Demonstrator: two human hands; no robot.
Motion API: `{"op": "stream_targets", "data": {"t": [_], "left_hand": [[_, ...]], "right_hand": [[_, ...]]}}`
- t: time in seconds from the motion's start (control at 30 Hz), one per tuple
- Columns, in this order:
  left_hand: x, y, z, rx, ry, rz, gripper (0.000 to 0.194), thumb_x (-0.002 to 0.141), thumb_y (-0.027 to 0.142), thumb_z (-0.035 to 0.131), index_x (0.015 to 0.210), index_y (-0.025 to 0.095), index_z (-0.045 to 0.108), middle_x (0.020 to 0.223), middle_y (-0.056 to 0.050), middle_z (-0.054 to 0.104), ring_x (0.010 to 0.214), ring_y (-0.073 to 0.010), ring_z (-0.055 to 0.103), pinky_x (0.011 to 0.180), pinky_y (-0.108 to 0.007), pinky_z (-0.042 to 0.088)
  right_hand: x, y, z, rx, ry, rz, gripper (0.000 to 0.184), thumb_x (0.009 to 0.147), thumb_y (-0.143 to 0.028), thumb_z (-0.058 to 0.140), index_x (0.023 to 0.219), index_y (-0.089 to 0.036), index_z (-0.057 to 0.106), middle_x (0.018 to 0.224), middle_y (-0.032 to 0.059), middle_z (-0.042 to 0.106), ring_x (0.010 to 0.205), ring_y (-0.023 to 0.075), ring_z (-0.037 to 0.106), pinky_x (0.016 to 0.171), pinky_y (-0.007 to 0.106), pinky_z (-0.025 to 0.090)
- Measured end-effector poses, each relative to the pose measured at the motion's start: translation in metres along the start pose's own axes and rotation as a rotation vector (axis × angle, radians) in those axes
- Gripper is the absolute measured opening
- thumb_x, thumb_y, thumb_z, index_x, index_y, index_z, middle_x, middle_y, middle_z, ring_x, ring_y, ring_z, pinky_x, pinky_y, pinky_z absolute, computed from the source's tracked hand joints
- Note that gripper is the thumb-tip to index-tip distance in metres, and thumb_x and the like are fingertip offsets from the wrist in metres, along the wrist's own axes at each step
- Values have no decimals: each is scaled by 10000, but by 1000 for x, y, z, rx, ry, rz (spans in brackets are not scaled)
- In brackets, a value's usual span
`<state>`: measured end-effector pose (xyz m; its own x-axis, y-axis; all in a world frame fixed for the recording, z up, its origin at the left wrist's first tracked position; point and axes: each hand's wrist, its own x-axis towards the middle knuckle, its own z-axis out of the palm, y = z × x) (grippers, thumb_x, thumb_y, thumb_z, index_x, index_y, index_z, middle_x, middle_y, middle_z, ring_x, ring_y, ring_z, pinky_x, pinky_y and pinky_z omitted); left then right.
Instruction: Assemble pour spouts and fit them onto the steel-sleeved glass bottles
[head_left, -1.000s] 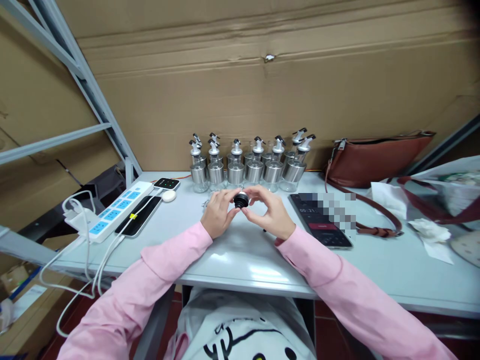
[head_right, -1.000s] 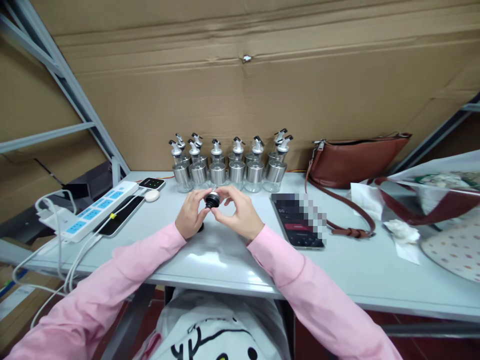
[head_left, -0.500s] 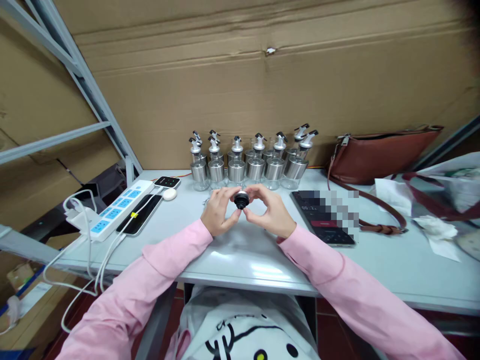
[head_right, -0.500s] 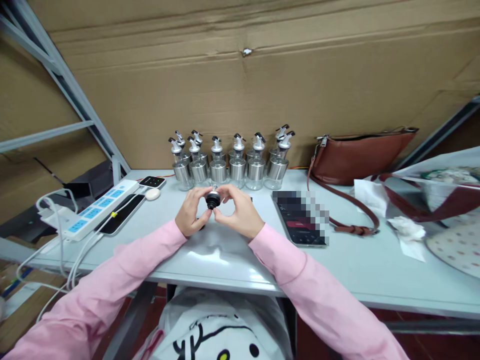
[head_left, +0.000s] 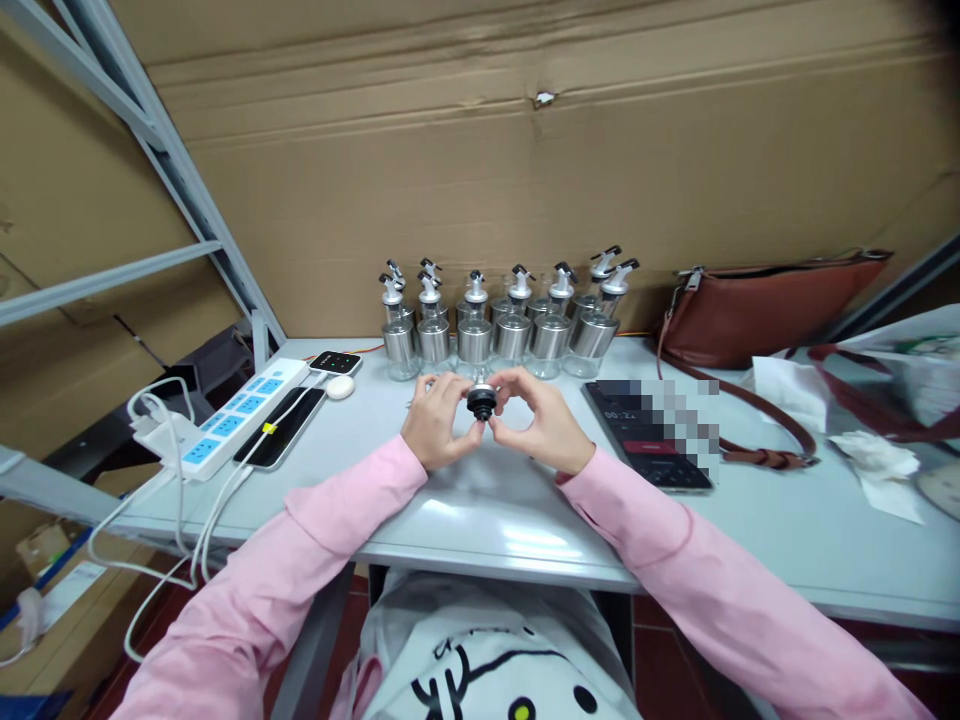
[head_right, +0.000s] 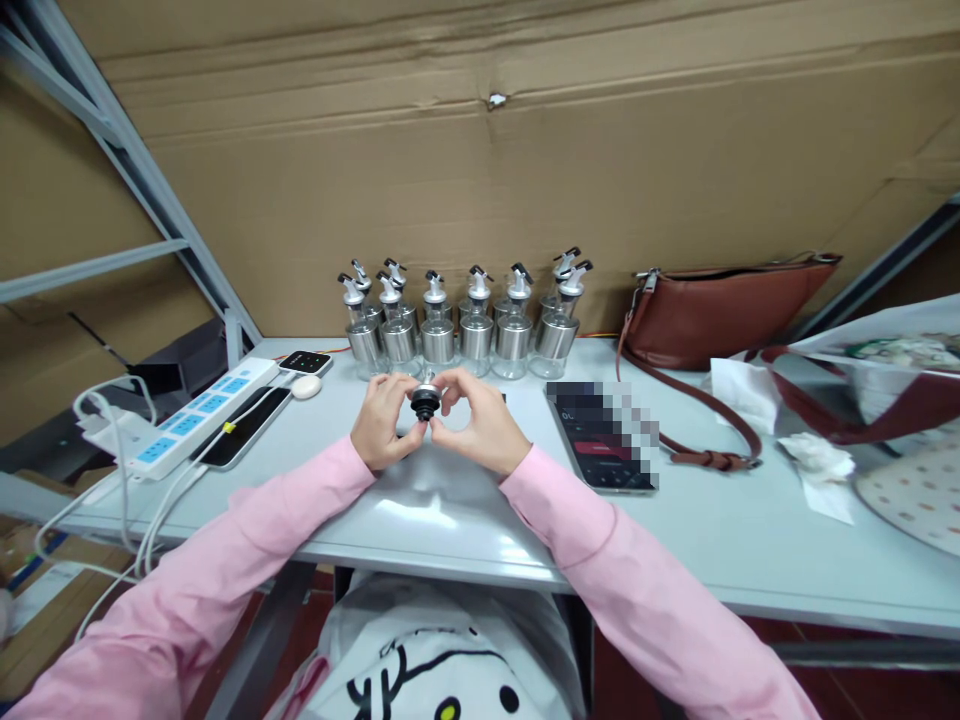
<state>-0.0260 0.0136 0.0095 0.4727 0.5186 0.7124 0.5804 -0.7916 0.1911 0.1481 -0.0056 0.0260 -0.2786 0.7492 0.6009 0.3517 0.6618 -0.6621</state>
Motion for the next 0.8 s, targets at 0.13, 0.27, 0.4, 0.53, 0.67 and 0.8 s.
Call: {"op": "stream_targets", "data": {"t": [0.13,0.27,0.4,0.53,0.67,0.8], "left_hand": [[0,0,0,2,16,-2,245,704,316,440,898,171,482,811,-44,598,777,-195,561,817,-387,344],[1,1,1,5,29,3,224,686,303,446,866,176,484,761,-26,590,732,-185,559,815,-390,345],[1,1,1,0,51,24,210,680,289,452,854,175,486,735,-14,574,703,-174,550,804,-383,348],[1,1,1,1,65,40,187,690,284,451,837,174,489,718,-6,557,683,-165,537,808,-382,345],[0,1,1,3,53,37,177,700,289,441,827,175,488,710,-5,551,676,-164,529,810,-384,344],[0,1,2,-3,33,35,176,719,293,425,836,177,487,722,-10,559,692,-168,532,819,-388,340]], "right_hand": [[0,-1,0,-7,-24,17,306,643,-163,590,932,-197,493,674,-28,541,646,141,554,719,311,438],[0,-2,0,-27,-36,19,297,638,-162,587,916,-195,489,658,-36,530,640,138,546,717,305,428],[0,-2,-1,-34,-41,18,283,634,-154,580,899,-192,486,639,-45,518,623,130,535,712,294,423],[0,-3,0,-40,-35,18,260,627,-148,569,869,-191,481,616,-54,498,591,119,513,686,279,416],[1,-4,0,-54,-26,5,246,622,-144,563,847,-193,475,583,-68,466,565,109,484,664,265,405],[0,-3,0,-54,-26,13,243,618,-145,564,839,-192,477,578,-69,459,556,105,476,650,255,402]]}}
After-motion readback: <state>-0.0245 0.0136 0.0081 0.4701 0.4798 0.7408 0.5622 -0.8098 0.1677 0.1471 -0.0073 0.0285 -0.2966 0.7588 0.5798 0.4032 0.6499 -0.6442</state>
